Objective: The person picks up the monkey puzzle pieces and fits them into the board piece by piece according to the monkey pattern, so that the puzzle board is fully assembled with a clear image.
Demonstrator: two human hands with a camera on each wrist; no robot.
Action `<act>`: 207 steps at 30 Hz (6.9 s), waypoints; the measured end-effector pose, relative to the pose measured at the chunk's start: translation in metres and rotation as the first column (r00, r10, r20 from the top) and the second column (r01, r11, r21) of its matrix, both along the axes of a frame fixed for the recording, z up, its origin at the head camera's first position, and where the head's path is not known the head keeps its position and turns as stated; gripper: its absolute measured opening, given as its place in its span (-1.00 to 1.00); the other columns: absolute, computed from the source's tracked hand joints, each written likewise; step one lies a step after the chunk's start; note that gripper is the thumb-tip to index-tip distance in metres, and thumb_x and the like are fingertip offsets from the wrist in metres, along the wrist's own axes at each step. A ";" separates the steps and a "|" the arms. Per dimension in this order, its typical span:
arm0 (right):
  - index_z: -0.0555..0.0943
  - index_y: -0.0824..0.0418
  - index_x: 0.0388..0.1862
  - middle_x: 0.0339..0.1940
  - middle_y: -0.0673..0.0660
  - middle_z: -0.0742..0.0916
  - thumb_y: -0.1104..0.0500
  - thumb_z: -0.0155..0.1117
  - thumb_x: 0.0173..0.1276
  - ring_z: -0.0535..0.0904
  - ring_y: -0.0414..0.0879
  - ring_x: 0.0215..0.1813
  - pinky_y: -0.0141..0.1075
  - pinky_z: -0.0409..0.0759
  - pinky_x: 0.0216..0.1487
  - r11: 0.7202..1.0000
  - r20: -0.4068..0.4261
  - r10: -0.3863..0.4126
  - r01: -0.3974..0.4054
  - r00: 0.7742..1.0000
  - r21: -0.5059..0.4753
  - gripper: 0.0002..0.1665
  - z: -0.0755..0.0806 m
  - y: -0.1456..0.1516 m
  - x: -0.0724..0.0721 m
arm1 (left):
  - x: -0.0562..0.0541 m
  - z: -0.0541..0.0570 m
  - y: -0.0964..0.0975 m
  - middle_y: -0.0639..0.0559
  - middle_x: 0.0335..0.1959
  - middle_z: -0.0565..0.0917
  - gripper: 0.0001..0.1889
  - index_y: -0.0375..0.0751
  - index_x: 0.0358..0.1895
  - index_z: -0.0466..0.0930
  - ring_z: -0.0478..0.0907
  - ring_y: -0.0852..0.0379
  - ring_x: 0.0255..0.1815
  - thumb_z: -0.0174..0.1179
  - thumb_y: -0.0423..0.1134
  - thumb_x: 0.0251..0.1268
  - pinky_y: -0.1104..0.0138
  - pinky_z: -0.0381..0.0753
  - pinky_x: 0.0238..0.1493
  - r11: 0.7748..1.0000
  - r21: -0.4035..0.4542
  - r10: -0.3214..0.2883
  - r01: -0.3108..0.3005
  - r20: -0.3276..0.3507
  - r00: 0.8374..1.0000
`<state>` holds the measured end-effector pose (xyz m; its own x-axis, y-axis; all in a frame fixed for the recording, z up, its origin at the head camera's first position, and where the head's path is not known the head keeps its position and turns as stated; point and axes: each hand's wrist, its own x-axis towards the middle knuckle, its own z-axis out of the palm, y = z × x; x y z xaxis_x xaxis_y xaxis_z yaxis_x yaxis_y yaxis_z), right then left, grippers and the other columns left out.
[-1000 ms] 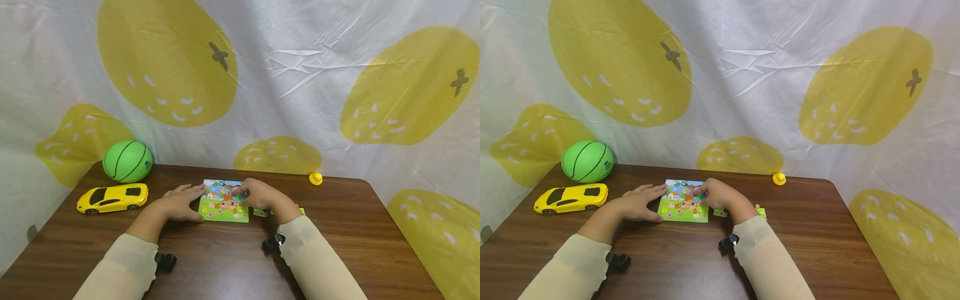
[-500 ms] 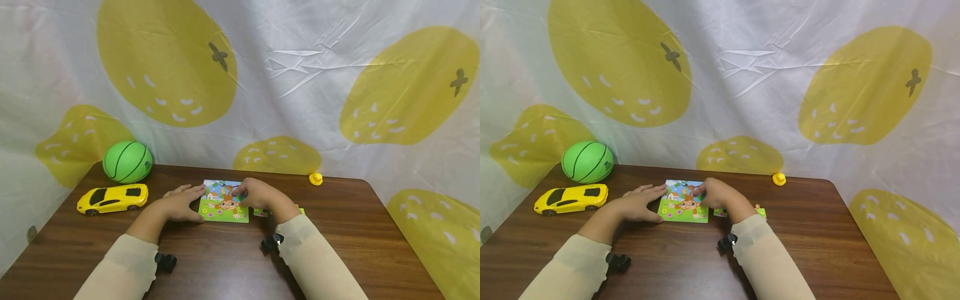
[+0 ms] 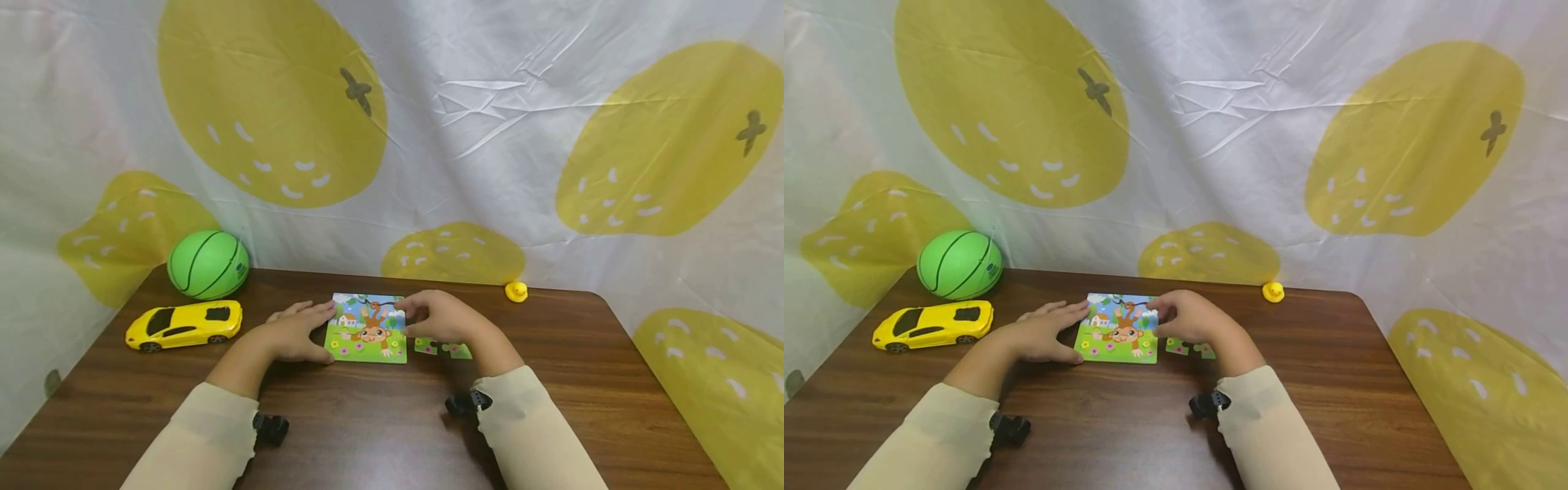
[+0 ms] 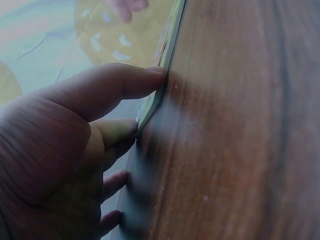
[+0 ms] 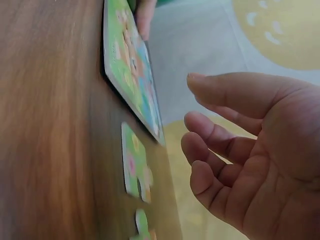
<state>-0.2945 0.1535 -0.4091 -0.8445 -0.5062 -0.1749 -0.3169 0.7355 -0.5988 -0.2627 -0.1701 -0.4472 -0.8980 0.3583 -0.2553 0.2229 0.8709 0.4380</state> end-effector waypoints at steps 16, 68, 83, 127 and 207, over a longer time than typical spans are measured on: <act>0.66 0.13 0.39 -0.01 0.18 0.69 0.18 0.60 0.29 0.62 -0.09 -0.43 -0.23 0.65 -0.34 0.997 0.064 -0.033 0.037 0.997 -0.069 -0.34 -0.017 0.045 -0.001 | -0.001 -0.001 0.000 0.13 0.81 0.07 0.11 0.12 0.75 0.12 -0.09 -0.26 0.82 0.46 0.25 0.15 -0.50 -0.05 0.61 1.000 0.000 0.001 -0.001 0.000 1.000; 0.69 0.13 0.37 0.01 -0.04 0.81 0.12 0.68 0.22 0.68 -0.17 -0.04 -0.28 0.70 0.01 0.988 0.067 0.103 -0.094 0.992 -0.126 -0.29 -0.011 -0.061 0.008 | 0.000 0.001 -0.001 0.10 0.81 0.10 0.11 0.09 0.75 0.12 -0.07 -0.30 0.81 0.45 0.26 0.16 -0.50 0.01 0.58 1.000 -0.001 -0.019 0.019 -0.014 1.000; 0.69 0.10 0.38 0.05 -0.03 0.83 0.08 0.71 0.18 0.70 -0.20 0.02 -0.28 0.72 0.07 0.990 0.042 0.123 -0.120 0.991 -0.078 -0.24 -0.021 -0.091 0.001 | 0.000 0.001 -0.001 0.10 0.81 0.10 0.11 0.10 0.75 0.13 -0.06 -0.28 0.81 0.46 0.26 0.15 -0.53 0.00 0.57 1.000 0.007 -0.020 0.020 -0.020 1.000; 0.73 0.14 0.35 0.13 0.05 0.86 0.04 0.61 0.34 0.76 -0.10 0.12 -0.16 0.73 0.23 0.987 0.001 0.159 -0.158 0.987 0.034 -0.38 -0.033 -0.100 0.000 | -0.002 -0.002 -0.002 0.13 0.81 0.10 0.10 0.12 0.75 0.14 -0.07 -0.26 0.82 0.44 0.27 0.14 -0.52 -0.01 0.58 1.000 0.009 -0.016 0.016 -0.022 1.000; 0.68 0.02 0.39 0.00 0.11 0.81 0.12 0.48 0.41 0.70 -0.12 0.00 -0.23 0.70 -0.03 0.991 -0.088 0.105 -0.111 0.991 -0.073 -0.44 0.021 0.003 0.016 | -0.002 -0.001 0.000 0.12 0.81 0.07 0.10 0.12 0.75 0.12 -0.11 -0.25 0.82 0.45 0.25 0.14 -0.47 -0.05 0.62 1.000 -0.001 0.001 -0.001 0.002 1.000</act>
